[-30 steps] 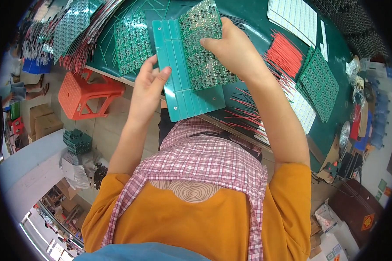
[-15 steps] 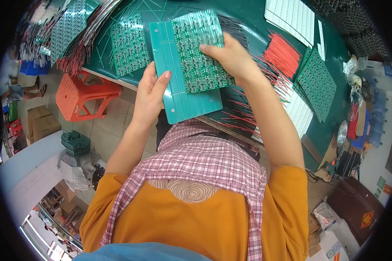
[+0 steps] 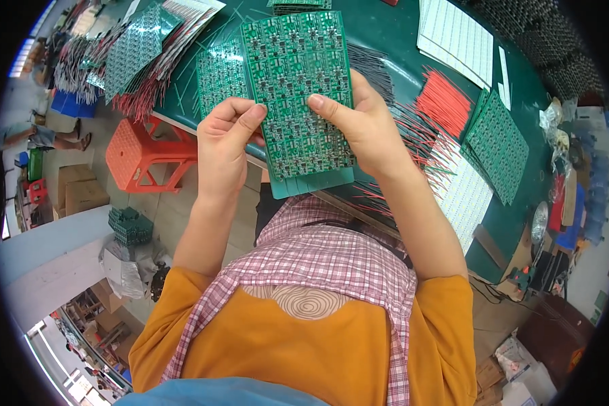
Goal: Sorting and stacking printed circuit boards into a holding fixture on a factory assembly line.
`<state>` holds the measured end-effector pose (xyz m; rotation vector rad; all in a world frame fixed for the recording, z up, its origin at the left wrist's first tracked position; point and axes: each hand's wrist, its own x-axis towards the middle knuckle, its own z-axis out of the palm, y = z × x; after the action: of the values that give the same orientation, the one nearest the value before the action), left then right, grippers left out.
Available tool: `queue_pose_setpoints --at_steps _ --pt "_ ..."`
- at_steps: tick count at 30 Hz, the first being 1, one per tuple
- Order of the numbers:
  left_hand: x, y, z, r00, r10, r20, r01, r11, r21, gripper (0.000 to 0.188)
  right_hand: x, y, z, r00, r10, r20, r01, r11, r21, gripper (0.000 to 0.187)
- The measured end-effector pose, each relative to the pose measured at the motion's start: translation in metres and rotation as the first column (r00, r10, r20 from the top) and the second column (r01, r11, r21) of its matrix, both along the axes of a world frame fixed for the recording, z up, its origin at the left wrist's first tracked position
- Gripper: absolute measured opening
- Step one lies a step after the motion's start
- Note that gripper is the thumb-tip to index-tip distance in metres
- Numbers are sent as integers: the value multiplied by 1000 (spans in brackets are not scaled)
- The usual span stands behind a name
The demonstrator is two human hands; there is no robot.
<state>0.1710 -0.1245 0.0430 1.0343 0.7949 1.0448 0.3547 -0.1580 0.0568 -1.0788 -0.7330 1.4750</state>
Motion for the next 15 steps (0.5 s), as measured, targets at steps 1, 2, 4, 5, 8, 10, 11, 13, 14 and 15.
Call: queue_pose_setpoints --at_steps 1,2,4,5,8,10,11,13,14,15 --pt "0 0 -1 999 36 -30 -35 998 56 11 -1 -2 0 998 -48 30 47 998 44 49" --pt "-1 2 -1 999 31 -29 -29 998 57 11 -2 -5 -1 994 -98 58 92 992 89 48" --pt "-12 20 -3 961 268 73 -272 961 47 9 2 -6 1 988 -155 3 155 985 74 45" --pt "-23 38 -9 960 280 21 -281 957 73 12 7 -6 -1 987 -162 7 161 984 74 45" --pt "-39 72 -8 918 224 -328 -169 967 189 15 13 -4 -4 982 -165 -92 164 986 -12 45" --pt "-31 72 -5 532 684 -500 -70 623 779 29 9 1 -9 966 -187 -180 197 980 38 44" --pt "-25 64 -2 542 675 -500 -61 625 778 29 7 2 -13 939 -209 -272 237 969 75 44" --pt "-12 23 10 970 -173 -169 221 915 337 43 -3 4 -13 903 -223 -368 279 954 107 44" --pt "-1 -1 14 988 -144 -62 155 954 255 42 -13 6 -8 896 -189 -402 255 960 117 45" --pt "9 -15 15 993 -107 48 98 982 162 42 -19 7 -5 888 -161 -431 235 964 124 46"
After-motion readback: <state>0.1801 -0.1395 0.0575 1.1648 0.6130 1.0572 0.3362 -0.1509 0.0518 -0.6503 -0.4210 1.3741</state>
